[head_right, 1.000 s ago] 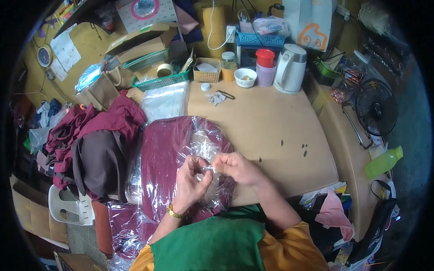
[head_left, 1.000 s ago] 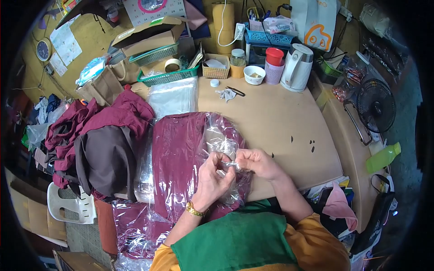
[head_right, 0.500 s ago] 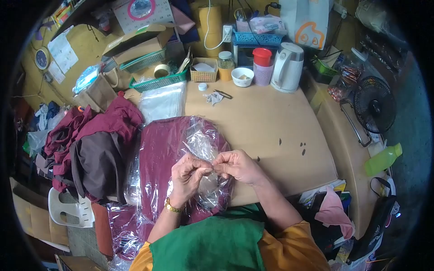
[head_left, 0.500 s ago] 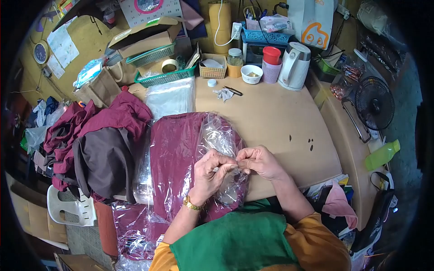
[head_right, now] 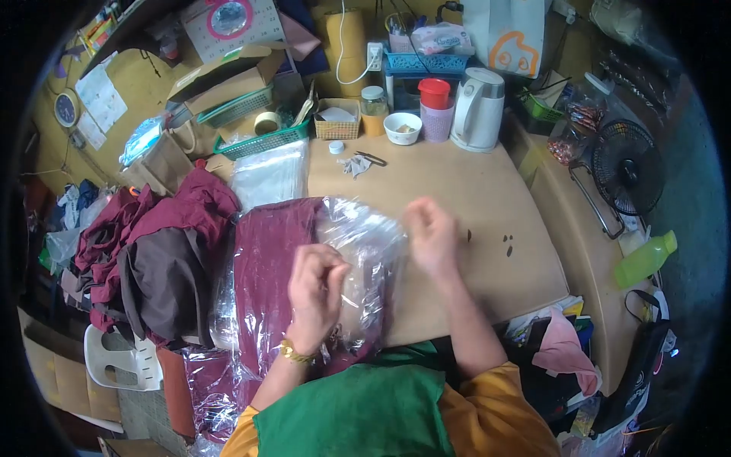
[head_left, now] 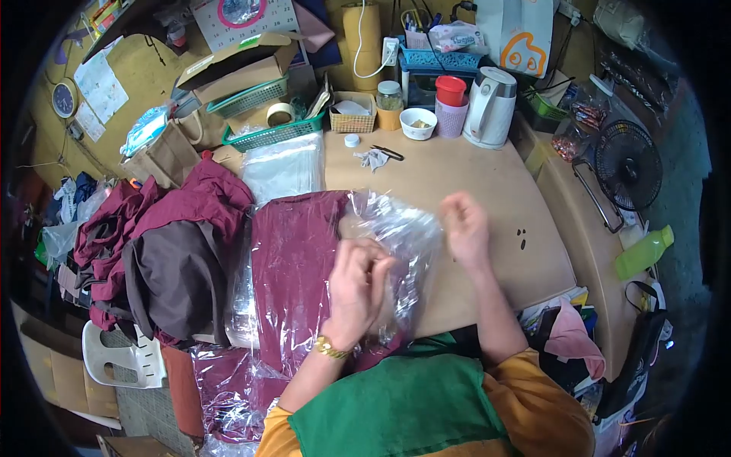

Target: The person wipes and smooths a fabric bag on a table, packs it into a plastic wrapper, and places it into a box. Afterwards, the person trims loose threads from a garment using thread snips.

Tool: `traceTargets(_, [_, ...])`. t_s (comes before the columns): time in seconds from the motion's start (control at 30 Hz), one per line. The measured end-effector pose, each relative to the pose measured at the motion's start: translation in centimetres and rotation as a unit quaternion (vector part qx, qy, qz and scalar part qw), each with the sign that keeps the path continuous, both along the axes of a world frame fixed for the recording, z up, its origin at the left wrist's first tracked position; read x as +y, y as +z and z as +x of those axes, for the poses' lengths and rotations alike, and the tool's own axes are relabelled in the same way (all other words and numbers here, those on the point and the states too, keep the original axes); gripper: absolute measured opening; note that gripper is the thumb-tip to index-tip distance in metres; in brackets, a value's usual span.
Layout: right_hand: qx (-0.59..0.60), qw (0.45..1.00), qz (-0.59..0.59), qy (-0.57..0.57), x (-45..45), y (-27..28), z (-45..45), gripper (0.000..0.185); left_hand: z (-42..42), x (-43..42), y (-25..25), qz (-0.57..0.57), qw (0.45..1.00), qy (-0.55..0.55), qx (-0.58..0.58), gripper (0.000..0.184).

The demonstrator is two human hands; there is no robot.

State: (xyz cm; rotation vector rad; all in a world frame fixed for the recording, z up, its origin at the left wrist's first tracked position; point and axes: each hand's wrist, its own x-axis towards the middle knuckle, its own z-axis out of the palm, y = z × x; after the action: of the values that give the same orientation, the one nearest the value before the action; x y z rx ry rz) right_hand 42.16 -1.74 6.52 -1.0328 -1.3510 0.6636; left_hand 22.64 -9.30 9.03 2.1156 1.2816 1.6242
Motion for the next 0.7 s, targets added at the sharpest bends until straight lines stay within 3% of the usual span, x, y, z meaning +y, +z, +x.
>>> traceTargets(0.07, [0.024,0.997,0.036,-0.063,1.1,0.1,3.7,0.007,-2.5,-0.2,0.7,0.006,0.996,0.051,0.070,0.010])
traceTargets(0.13, [0.045,0.989,0.076,-0.122,0.6,0.2,4.7,0.006,-5.5,-0.4,-0.9,-0.121,0.978,0.108,0.135,0.033])
traceTargets(0.2, [0.109,0.982,-0.073,0.132,-3.6,-0.7,2.6,0.010,-6.8,0.1,-4.6,-0.192,0.939,0.185,0.215,0.048])
traceTargets(0.27, [-0.226,0.945,-0.112,0.209,-4.6,-1.8,1.0,0.026,-7.1,0.5,-8.7,-0.259,0.911,0.201,0.252,0.063])
traceTargets(0.3, [-0.226,0.945,-0.113,0.207,-4.7,-3.0,0.9,0.026,-7.1,0.5,-10.0,-0.237,0.901,0.219,0.288,0.065])
traceTargets(0.37, [-0.430,0.897,-0.088,0.054,-4.2,-5.9,0.6,0.040,-7.2,0.7,-10.7,-0.211,0.891,0.234,0.326,0.067])
traceTargets(0.4, [-0.431,0.897,-0.089,0.051,-4.2,-6.4,1.0,0.040,-7.3,0.8,-10.6,-0.224,0.890,0.240,0.316,0.067])
traceTargets(0.47, [-0.496,0.863,-0.057,-0.084,-4.3,-6.3,1.8,0.042,-7.3,0.7,-10.6,-0.240,0.888,0.246,0.305,0.067])
traceTargets(0.53, [-0.486,0.864,-0.108,-0.072,-4.8,-6.3,1.7,0.045,-7.2,0.8,-10.6,-0.229,0.884,0.261,0.314,0.065])
traceTargets(0.63, [-0.517,0.849,-0.011,-0.107,-5.3,-5.9,1.2,0.051,-7.1,0.8,-10.5,-0.233,0.883,0.262,0.312,0.065])
traceTargets(0.7, [-0.470,0.873,-0.131,-0.024,-5.2,-5.6,2.2,0.048,-7.1,0.8,-10.4,-0.237,0.882,0.265,0.309,0.066])
